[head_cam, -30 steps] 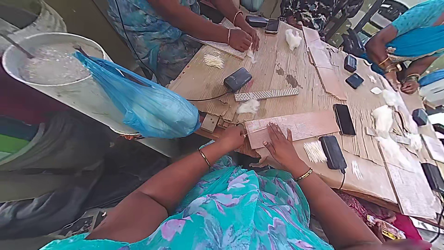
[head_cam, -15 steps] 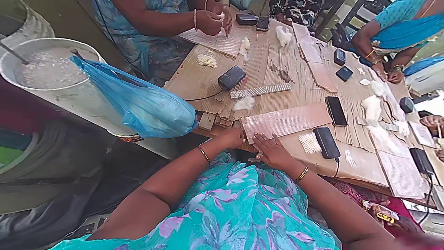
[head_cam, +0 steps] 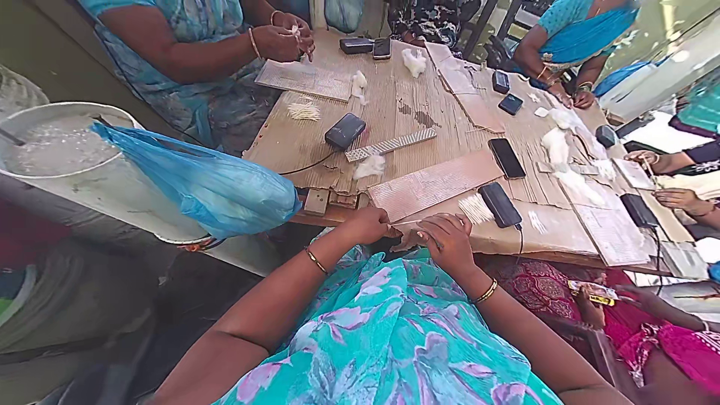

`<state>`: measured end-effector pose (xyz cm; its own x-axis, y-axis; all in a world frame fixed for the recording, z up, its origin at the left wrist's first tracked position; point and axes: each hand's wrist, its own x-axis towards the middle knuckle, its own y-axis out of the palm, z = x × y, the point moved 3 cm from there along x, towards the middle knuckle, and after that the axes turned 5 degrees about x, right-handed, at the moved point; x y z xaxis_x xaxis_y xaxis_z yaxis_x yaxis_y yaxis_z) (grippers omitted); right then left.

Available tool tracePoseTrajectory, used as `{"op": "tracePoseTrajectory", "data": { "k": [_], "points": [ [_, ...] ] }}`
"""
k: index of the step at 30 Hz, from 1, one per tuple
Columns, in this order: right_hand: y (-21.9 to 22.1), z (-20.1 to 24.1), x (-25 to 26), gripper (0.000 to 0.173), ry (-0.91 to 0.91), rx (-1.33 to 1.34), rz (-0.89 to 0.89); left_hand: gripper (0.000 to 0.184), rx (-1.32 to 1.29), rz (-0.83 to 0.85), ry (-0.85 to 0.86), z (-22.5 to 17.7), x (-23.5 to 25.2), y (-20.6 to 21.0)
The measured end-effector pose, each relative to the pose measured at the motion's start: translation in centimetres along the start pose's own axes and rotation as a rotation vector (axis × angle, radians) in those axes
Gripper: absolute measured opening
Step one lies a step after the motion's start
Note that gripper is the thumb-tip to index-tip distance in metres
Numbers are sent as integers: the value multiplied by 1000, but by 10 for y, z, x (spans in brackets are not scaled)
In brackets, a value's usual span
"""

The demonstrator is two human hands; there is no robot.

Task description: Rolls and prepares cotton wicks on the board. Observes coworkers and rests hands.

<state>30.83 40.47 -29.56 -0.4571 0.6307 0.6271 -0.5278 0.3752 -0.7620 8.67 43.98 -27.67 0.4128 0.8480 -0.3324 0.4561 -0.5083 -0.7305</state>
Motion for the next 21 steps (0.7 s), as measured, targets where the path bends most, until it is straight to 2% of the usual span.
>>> {"op": "tracePoseTrajectory", "data": {
  "k": [7, 16, 18, 21],
  "points": [
    [-3, -2, 1, 19, 3, -55, 38, 25, -17, 12, 56, -16, -13, 2],
    [-18, -15, -30, 21, 60, -74, -79, 22, 6, -24, 99, -14, -9, 6],
    [-27, -28, -36, 20, 144, -75, -97, 21, -3, -44, 86, -11, -8, 3],
    [-39, -56, -37, 19, 385, -80, -123, 18, -52, -97, 52, -5, -8, -4]
  ]
}}
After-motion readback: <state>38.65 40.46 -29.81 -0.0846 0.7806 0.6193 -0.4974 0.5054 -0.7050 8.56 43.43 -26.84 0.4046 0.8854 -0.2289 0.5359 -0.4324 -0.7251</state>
